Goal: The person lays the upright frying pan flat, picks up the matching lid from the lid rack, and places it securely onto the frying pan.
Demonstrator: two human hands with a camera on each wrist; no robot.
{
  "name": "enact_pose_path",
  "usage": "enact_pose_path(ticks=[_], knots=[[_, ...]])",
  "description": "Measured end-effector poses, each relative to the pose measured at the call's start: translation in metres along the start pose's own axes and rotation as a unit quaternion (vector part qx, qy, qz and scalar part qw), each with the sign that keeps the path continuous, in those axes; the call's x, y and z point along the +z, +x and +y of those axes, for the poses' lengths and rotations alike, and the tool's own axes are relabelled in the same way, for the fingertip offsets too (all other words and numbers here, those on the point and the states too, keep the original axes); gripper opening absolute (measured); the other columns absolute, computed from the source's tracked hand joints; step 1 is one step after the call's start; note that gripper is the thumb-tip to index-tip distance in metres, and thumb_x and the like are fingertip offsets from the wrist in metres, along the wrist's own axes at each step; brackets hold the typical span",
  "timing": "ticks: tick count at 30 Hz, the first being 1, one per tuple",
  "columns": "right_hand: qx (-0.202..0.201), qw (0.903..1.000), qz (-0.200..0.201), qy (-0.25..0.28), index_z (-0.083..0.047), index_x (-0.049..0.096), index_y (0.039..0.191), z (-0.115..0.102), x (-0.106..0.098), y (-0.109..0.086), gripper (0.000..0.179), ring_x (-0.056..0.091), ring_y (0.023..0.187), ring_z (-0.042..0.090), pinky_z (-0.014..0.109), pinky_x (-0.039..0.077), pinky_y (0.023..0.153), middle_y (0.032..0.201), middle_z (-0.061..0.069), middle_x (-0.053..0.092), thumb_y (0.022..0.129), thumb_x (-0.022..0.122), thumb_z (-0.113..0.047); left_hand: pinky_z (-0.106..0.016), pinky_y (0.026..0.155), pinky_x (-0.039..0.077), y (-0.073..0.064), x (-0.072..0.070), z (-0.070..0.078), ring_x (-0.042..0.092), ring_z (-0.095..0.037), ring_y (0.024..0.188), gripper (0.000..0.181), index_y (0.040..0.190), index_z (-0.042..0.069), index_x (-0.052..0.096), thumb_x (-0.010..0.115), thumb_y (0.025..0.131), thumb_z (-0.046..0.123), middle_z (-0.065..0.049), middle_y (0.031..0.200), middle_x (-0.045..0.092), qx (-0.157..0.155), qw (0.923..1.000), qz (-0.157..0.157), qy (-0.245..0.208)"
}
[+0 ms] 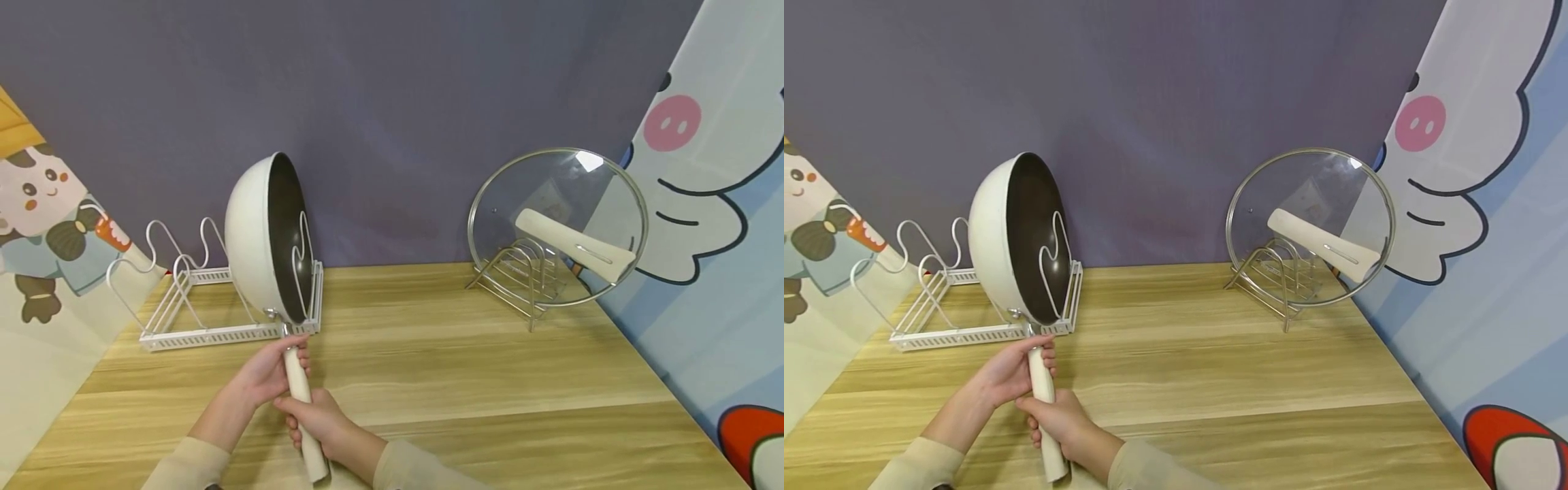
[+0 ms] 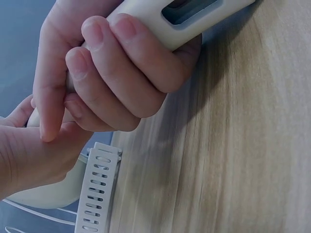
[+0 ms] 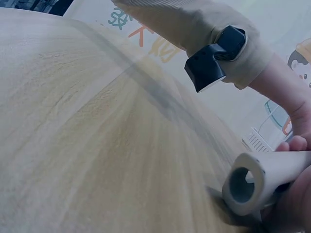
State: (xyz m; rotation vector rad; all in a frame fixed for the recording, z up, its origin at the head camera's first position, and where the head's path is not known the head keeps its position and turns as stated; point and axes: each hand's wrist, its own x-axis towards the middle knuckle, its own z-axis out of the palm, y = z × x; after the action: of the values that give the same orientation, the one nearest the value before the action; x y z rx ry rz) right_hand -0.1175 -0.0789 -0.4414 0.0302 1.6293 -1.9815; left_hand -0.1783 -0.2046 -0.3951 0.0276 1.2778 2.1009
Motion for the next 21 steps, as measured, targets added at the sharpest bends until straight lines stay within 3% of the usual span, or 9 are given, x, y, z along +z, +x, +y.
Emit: enact_pose_path(ticks=[8,16,21], knots=[[0.014,0.9998,-0.017,0.001,-0.018,0.052,0.077,-0.001,-0.003,0.002,0.018,0.038,0.040,0.004,0.016,0.037,0.040,0.050,-0.008,0.043,0.084,0.067,-0.025,-0.017,0.073,0.045,-0.003,0.003,0.002,0.048,-0.002,0.067,0.021,0.086,0.017,0.044,0.034,0.104,0.021,0.011,0.070,0.051,-0.003,1.0000,0.000,-0.008],[-0.007,0.9987,-0.044,0.023,-0.016,0.048,0.077,-0.005,0.000,-0.004,0.017,0.035,0.035,0.003,0.017,0.034,0.037,0.047,-0.008,0.040,0.083,0.063,-0.013,-0.017,0.072,0.046,-0.009,0.007,0.000,0.048,-0.002,0.068,0.010,0.096,0.014,0.037,0.032,0.104,0.018,0.010,0.073,0.050,0.011,0.9999,-0.007,0.000],[-0.011,0.9986,-0.046,0.022,-0.015,0.048,0.079,-0.006,-0.001,-0.003,0.016,0.034,0.035,0.003,0.016,0.034,0.037,0.047,-0.008,0.040,0.082,0.062,-0.009,-0.016,0.071,0.045,-0.009,0.010,0.000,0.047,-0.001,0.067,0.010,0.095,0.015,0.037,0.032,0.103,0.015,0.011,0.071,0.050,0.016,0.9997,0.011,0.012]])
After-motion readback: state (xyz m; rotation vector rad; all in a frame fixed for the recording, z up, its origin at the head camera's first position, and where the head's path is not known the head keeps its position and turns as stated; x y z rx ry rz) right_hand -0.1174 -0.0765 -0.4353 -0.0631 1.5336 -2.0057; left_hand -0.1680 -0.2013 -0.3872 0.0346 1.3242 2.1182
